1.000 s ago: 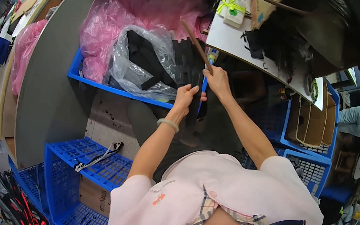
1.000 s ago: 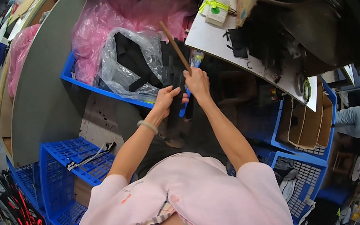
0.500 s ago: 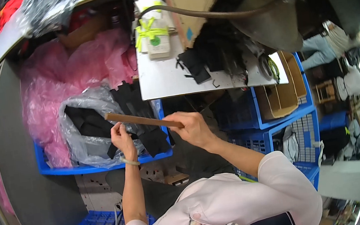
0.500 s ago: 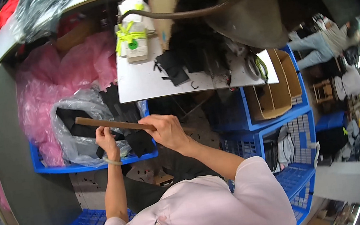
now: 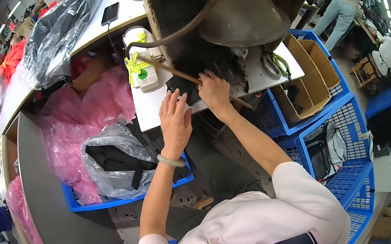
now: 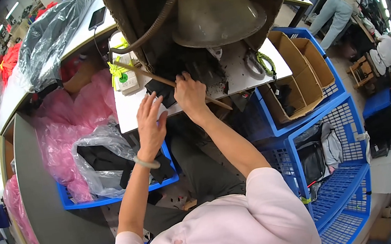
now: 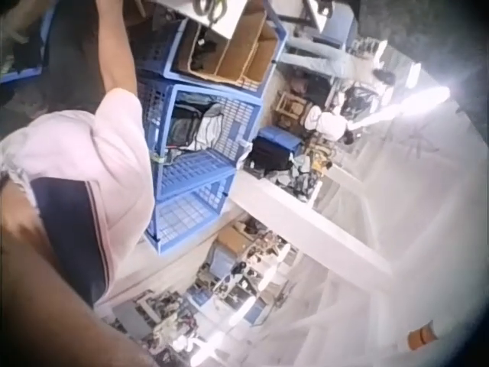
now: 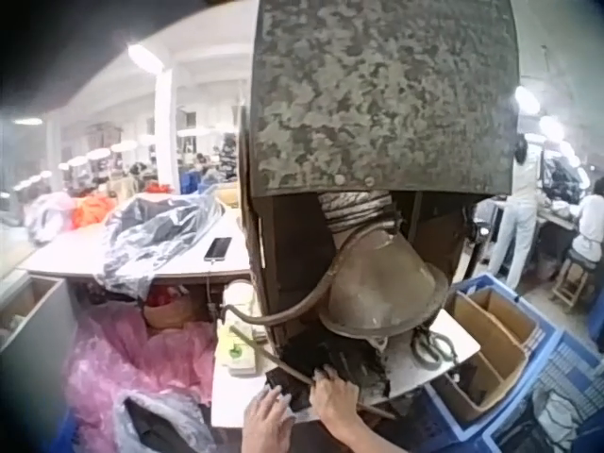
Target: The recorder uses a wooden stick to clean and process small black rubber/plastic components at a factory workbench.
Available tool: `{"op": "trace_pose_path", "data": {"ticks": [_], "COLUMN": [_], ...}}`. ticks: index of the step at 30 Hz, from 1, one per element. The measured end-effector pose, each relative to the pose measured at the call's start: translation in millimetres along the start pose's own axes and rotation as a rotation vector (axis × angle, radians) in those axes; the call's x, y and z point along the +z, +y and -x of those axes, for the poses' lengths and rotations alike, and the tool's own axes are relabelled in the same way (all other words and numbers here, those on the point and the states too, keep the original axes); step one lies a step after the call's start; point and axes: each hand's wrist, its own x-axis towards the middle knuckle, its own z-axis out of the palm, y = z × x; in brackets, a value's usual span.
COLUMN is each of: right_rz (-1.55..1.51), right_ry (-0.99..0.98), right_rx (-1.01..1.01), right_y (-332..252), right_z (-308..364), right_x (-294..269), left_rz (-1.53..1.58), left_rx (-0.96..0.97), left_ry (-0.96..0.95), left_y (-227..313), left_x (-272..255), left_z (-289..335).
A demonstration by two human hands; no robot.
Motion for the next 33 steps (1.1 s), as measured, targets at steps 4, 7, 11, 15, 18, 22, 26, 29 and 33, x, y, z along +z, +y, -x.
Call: {"op": "trace_pose_path", "data": {"ticks": [4,7,11,15,18,22,26,29,33], "right_rz": [-0.284,-0.595,-1.24,-1.569,-1.536,-1.253,-0.996,-1.02,-1.056], "right_ry": [0.256,0.178,-0.177,-0.358,-0.427,-0.45,-0.649,-0.881,-0.887], "right_rx": [-0.037,0.014,0.406,0.663,0.62,0.256,-0.318,-0.484,-0.663], "right_y": [3.3,-6.8,-2.4,-16.8,-27.1,-29.9,-25.5,-23.9,-29.1], "right_z": [14.1,35.5,58.7,70.1,83.0,90.4,85.1,77.8,88.0], "right_x": [-48.1,-93.0,-115.1,-138.4,-147.5,-156.8,-178.2,-185.7,-193.1], "left_rz": [-0.197,-0.173,0.548,1.624,1.533,1.429,1.426,1.426,1.529], "left_rx": [0.082,0.068,-0.321,-0.609,-0.75,-0.956,-0.947,-1.013,-1.155], "left_ry": [-0.08,-0.082,-0.068,-0.091,-0.055,-0.042,-0.219,-0.306,-0.317], "left_y": [-2.1,7.4,36.7,79.8,88.5,83.1,78.4,88.5,92.8], "left_x": [28.5,34.6,7.1,-68.1,-85.3,-101.6,-118.7,-119.2,-114.5], "left_z": [-4.6,-12.3,0.2,17.4,37.2,51.4,64.0,72.2,92.0]}}
